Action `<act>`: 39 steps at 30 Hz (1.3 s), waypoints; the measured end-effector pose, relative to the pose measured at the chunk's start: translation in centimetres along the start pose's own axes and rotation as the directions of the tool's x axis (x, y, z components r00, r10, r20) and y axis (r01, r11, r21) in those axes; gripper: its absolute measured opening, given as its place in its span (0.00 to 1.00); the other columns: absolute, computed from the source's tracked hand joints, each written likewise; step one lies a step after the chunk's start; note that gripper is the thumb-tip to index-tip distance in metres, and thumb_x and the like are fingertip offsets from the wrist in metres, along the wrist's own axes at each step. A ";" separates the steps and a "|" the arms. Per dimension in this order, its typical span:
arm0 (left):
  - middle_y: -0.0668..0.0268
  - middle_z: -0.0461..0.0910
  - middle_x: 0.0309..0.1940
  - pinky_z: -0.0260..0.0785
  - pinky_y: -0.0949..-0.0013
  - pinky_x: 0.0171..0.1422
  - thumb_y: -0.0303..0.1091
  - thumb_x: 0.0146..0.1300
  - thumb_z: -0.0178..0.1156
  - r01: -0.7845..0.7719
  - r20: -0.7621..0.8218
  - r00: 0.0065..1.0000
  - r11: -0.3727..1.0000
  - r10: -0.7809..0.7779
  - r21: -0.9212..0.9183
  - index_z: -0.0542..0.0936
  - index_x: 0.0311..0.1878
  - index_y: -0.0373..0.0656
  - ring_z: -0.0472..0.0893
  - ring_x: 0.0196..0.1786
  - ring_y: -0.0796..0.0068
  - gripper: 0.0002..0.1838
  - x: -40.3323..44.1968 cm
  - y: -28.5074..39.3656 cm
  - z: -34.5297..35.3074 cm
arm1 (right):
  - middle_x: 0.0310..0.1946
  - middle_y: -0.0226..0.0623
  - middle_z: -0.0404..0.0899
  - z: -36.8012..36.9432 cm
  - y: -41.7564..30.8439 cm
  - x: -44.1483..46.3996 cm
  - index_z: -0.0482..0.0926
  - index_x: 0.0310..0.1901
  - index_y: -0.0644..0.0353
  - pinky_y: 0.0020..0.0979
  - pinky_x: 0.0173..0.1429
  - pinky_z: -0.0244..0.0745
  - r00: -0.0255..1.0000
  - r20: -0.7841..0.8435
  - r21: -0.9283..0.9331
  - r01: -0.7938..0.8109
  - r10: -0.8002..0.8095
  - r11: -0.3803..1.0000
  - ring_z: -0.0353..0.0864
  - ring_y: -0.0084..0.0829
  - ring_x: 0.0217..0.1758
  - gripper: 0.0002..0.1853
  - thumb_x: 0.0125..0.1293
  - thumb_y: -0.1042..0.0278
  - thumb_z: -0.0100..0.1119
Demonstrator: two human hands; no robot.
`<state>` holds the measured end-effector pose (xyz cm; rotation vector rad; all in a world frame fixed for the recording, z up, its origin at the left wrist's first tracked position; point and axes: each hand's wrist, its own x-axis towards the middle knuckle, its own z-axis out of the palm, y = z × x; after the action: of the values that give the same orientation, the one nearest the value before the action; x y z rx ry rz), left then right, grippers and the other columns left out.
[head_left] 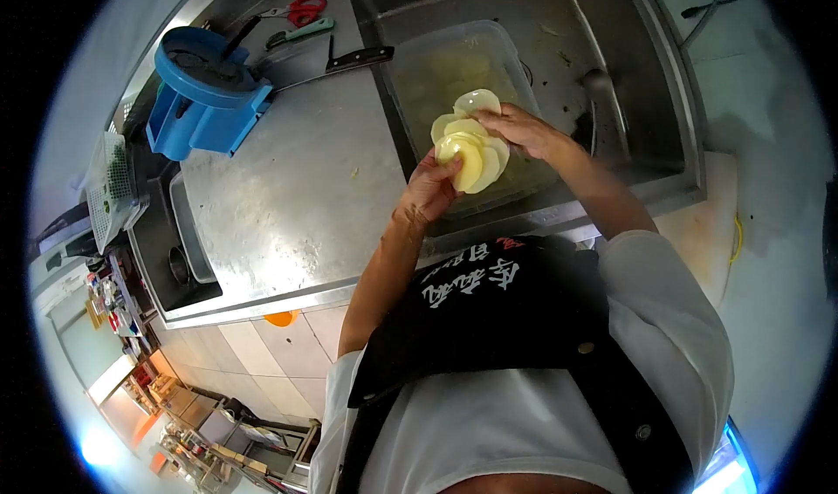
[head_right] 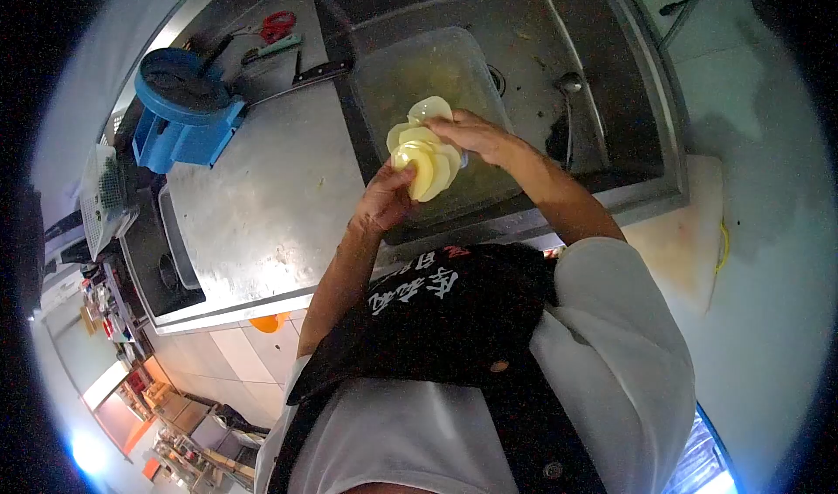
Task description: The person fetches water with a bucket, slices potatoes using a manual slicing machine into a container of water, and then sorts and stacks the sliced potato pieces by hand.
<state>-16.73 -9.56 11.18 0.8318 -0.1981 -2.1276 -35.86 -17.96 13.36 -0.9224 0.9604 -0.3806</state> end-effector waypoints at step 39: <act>0.67 0.76 0.50 0.66 0.64 0.61 0.32 0.60 0.61 -0.021 -0.146 0.989 0.987 -0.003 -0.157 0.70 0.56 0.42 0.75 0.54 0.71 0.21 -1.2 0.2 -2.0 | 0.46 0.45 0.77 -11.5 11.8 26.5 0.69 0.56 0.63 0.34 0.51 0.70 0.868 -0.491 -0.659 -0.314 -0.074 0.684 0.76 0.39 0.47 0.30 0.56 0.54 0.61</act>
<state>-14.82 -8.48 10.30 0.8852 0.0430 -2.0345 -32.22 -34.06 -13.16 -1.5162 1.7066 -0.0867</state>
